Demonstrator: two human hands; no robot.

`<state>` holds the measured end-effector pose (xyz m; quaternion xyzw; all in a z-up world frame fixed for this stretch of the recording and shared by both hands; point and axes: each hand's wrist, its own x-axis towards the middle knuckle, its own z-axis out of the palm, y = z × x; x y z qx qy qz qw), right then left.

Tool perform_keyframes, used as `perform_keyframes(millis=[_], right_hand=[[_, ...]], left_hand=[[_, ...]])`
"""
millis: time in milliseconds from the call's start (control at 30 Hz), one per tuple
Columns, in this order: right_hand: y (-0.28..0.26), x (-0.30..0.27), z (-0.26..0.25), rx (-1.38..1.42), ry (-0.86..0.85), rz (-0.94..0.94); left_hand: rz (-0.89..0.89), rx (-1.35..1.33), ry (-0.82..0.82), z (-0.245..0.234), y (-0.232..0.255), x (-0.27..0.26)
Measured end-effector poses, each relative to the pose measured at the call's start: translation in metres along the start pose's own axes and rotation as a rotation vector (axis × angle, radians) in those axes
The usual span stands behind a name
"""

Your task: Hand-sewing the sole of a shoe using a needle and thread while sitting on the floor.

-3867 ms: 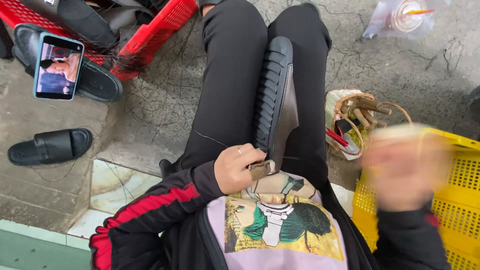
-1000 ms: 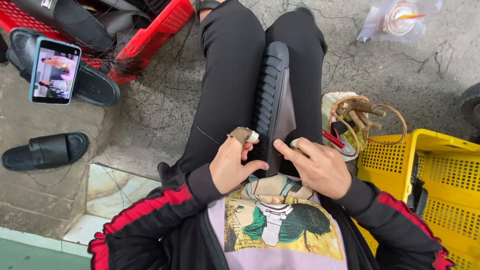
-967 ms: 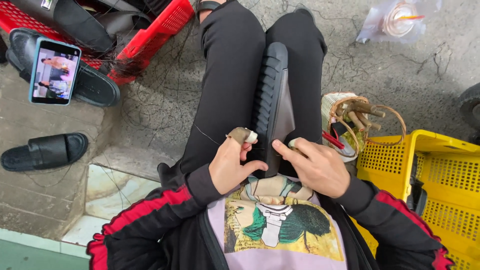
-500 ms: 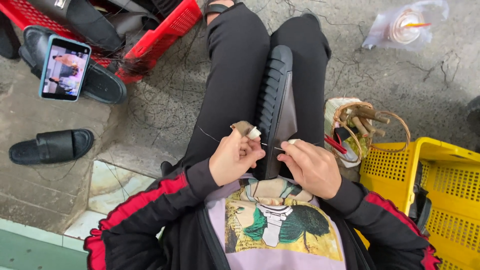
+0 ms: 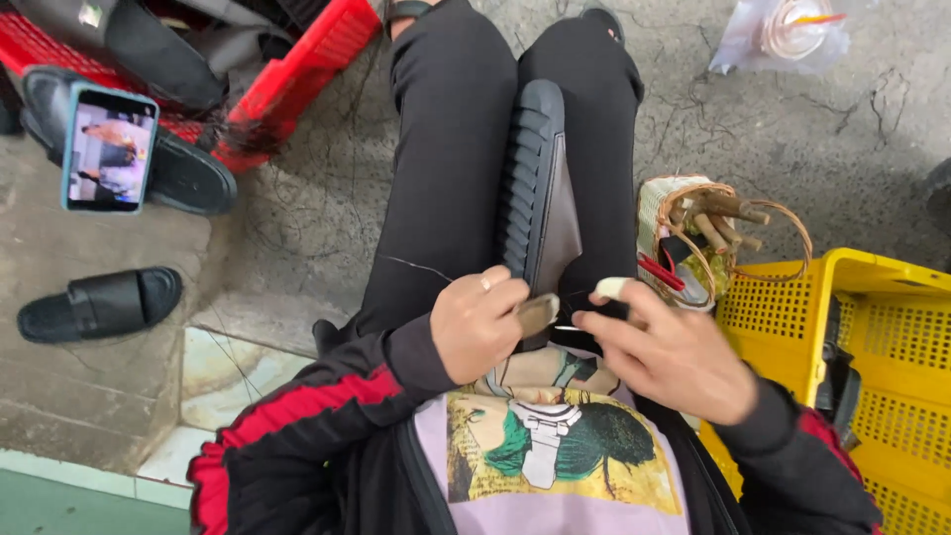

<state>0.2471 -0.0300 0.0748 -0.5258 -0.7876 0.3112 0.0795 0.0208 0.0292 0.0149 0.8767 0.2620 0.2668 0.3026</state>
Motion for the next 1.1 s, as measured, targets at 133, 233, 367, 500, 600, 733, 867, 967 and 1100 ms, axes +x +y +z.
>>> perform_keyframes(millis=[133,233,367,500,600,733,867,967,1100], right_hand=[[0.011,0.003,0.033,-0.083,0.167,0.047],[0.017,0.001,0.04,0.026,0.271,0.113],[0.019,-0.003,0.044,-0.05,0.324,0.129],[0.003,0.011,0.023,-0.141,0.256,0.021],[-0.002,0.014,0.015,0.629,0.154,0.078],[-0.002,0.019,0.013,0.585,0.108,0.108],[0.003,0.02,0.003,0.463,0.03,0.197],[0.008,0.018,0.002,0.392,-0.024,0.264],[0.017,-0.002,0.041,0.563,0.178,0.138]], left_hand=[[0.086,0.035,0.123,-0.004,0.0,-0.003],[0.101,0.073,0.197,-0.004,0.002,0.005],[0.171,0.08,0.17,0.005,0.003,0.012],[0.236,-0.03,0.172,0.004,0.001,0.002],[0.245,-0.07,0.209,0.001,-0.004,-0.016],[0.216,-0.095,0.185,-0.009,-0.011,-0.018],[-0.113,0.288,-0.101,-0.022,-0.012,-0.006],[-0.282,-0.021,-0.286,-0.025,-0.017,-0.002],[-0.459,-1.024,-0.09,-0.042,-0.026,0.028]])
